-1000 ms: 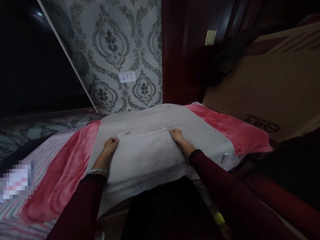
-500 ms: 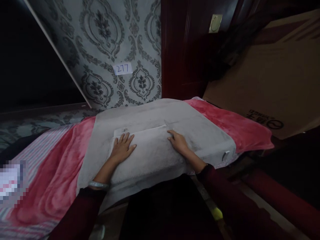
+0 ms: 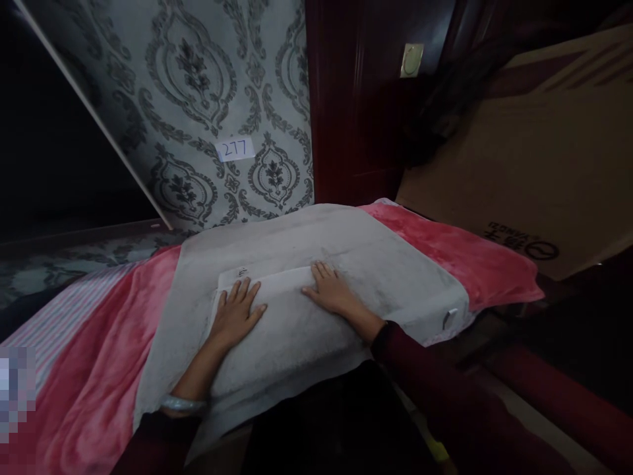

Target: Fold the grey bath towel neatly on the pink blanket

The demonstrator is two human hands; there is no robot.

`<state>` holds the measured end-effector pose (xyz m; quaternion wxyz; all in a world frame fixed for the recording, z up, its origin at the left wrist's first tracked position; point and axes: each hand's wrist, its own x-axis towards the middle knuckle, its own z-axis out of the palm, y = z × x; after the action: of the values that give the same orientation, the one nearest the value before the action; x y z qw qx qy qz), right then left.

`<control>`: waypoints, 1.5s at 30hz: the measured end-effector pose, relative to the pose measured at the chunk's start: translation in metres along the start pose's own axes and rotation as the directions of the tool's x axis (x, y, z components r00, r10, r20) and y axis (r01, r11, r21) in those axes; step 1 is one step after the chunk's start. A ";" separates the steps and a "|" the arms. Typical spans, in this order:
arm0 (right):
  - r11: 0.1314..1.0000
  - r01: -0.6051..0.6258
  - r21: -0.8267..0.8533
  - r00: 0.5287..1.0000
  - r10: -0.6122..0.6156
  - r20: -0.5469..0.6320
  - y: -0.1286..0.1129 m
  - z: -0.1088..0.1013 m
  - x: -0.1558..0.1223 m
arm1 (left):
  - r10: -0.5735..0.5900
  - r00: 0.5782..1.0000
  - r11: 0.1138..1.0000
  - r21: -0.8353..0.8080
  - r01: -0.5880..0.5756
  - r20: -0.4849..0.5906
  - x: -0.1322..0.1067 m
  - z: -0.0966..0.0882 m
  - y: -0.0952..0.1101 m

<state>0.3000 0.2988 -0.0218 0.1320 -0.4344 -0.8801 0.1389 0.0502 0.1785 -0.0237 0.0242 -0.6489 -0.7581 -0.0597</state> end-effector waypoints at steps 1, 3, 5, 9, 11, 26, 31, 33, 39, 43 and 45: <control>1.000 -0.019 -0.004 1.000 0.019 0.017 0.003 0.003 -0.001 | -0.003 1.000 1.000 0.013 0.003 0.001 -0.001 -0.001 0.001; 0.999 -0.031 -0.018 0.999 0.031 0.018 0.007 0.006 -0.002 | -0.017 1.000 0.999 0.039 0.017 -0.001 -0.002 -0.003 0.003; 0.999 -0.027 -0.029 1.000 0.027 0.013 0.008 0.006 -0.003 | -0.050 0.999 0.997 0.066 0.049 0.006 -0.002 -0.005 0.005; 0.999 -0.024 -0.033 1.000 0.024 -0.002 0.005 0.006 -0.002 | -0.112 0.993 0.990 0.092 0.109 0.026 -0.004 -0.009 0.002; 0.999 -0.031 -0.028 0.999 0.031 0.006 0.005 0.005 -0.002 | -0.148 0.989 0.986 0.085 0.146 0.022 -0.005 -0.010 -0.003; 0.999 -0.018 -0.041 1.000 0.017 -0.013 0.010 0.012 0.000 | -0.284 0.958 0.957 -0.051 0.287 0.049 -0.013 -0.010 -0.027; 0.997 -0.041 -0.059 0.999 0.041 0.002 0.008 0.011 -0.001 | -0.308 0.951 0.948 -0.072 0.310 0.035 -0.015 -0.010 -0.025; 0.997 -0.042 -0.063 0.999 0.043 0.008 0.007 0.011 -0.001 | -0.318 0.947 0.945 -0.072 0.320 0.033 -0.016 -0.011 -0.024; 0.995 -0.049 -0.084 0.999 0.049 -0.001 0.005 0.010 -0.001 | -0.345 0.938 0.936 -0.064 0.346 0.026 -0.017 -0.012 -0.022; 0.988 -0.144 -0.058 0.988 0.141 -0.056 0.005 0.012 -0.001 | -0.345 0.939 0.937 -0.053 0.345 0.005 -0.017 -0.007 -0.024; 0.984 -0.175 -0.027 0.980 0.171 -0.098 0.007 0.014 -0.001 | -0.342 0.940 0.939 -0.042 0.341 -0.011 -0.016 -0.003 -0.026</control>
<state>0.3006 0.2999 -0.0375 0.1535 -0.5176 -0.8340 0.1136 0.0271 0.1586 -0.0238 0.0075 -0.5073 -0.8576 -0.0840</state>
